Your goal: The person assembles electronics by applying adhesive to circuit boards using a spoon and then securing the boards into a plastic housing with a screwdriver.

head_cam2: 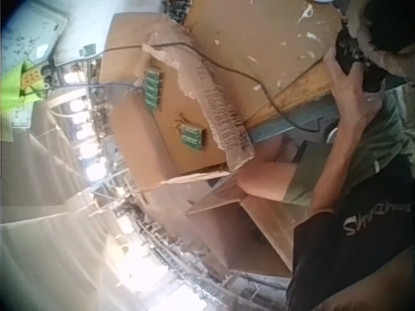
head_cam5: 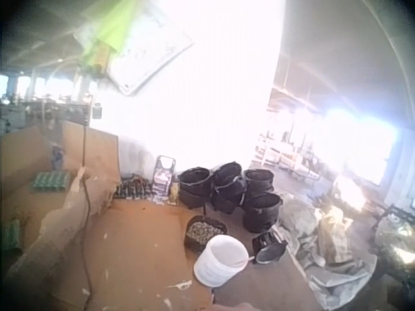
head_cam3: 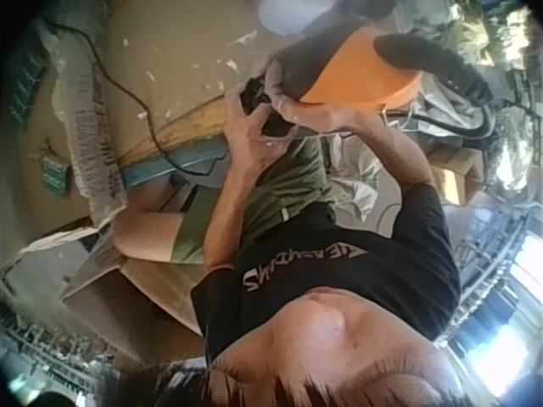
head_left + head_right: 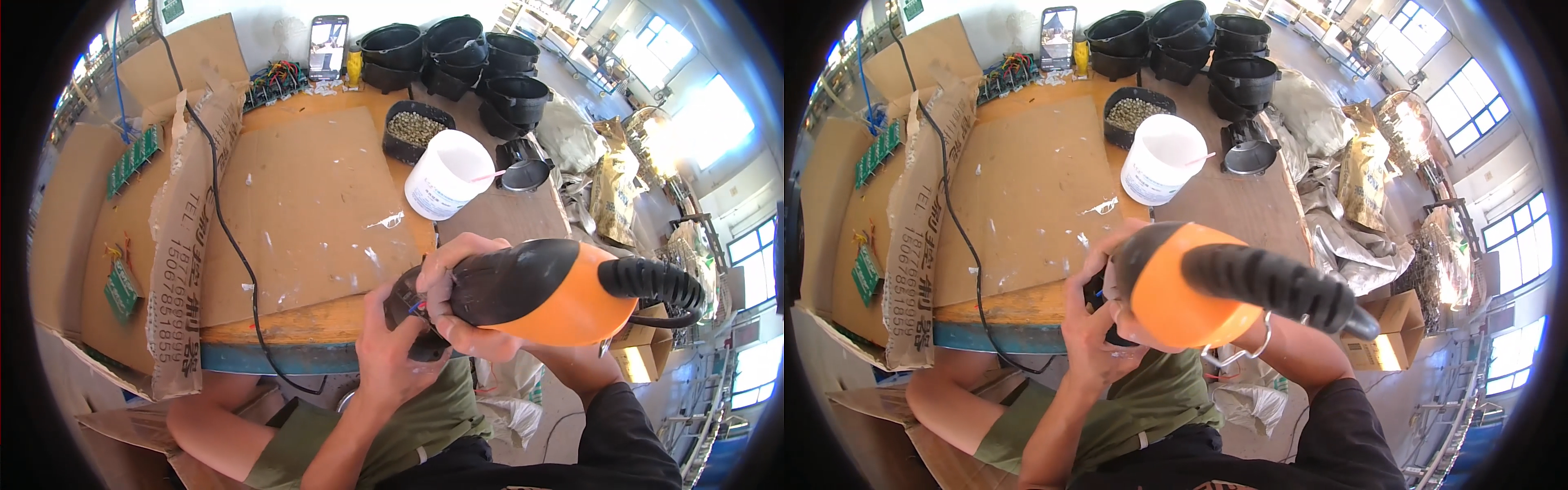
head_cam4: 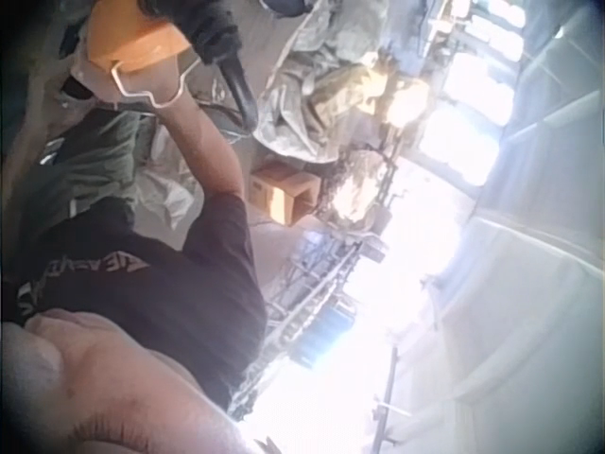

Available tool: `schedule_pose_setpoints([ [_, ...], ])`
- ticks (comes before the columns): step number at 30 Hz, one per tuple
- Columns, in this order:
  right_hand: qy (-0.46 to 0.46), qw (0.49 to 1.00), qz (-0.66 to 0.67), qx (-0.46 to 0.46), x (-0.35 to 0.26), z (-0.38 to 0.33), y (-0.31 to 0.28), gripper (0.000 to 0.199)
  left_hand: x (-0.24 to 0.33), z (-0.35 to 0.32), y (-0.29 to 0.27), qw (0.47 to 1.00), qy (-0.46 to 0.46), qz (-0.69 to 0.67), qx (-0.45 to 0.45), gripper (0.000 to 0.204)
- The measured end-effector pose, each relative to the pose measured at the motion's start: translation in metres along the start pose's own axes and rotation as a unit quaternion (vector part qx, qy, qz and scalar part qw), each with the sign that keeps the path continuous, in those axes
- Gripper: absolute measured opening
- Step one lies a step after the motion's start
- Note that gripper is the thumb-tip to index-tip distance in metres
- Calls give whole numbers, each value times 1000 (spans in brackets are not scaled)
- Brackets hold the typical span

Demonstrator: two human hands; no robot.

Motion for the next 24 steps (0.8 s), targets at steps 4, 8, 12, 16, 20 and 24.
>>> schedule_pose_setpoints([
  [4, 8, 999, -37, 12, 4, -2, -4, 40, 1, 1, 2, 1000, 14, -2, 2, 37],
  [8, 70, 995, -64, -29, -13, 6, 9, 33, -10, -3, 6, 999, -21, -43, -1, 40],
  [12, 31, 996, -45, -65, 5, 4, 8, 32, -10, -4, 2, 999, -24, -37, 5, 35],
  [16, 63, 998, 4, -5, 36, -11, -13, 36, 9, 2, 3, 999, 35, 15, -6, 23],
  [20, 50, 997, -25, -58, 3, 9, 2, 37, 9, 4, 4, 999, 41, 15, -14, 23],
  [24, 76, 992, -88, -46, -9, 11, 11, 32, -1, -1, 6, 999, -8, -18, -32, 34],
])
Point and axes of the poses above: each hand's wrist, its own z-axis towards the middle knuckle, its own y-axis out of the palm, x = y × z, the point moved 10 cm from there along z, towards the middle knuckle, and after that the axes turned 11 degrees about x, right-handed, at the moved point
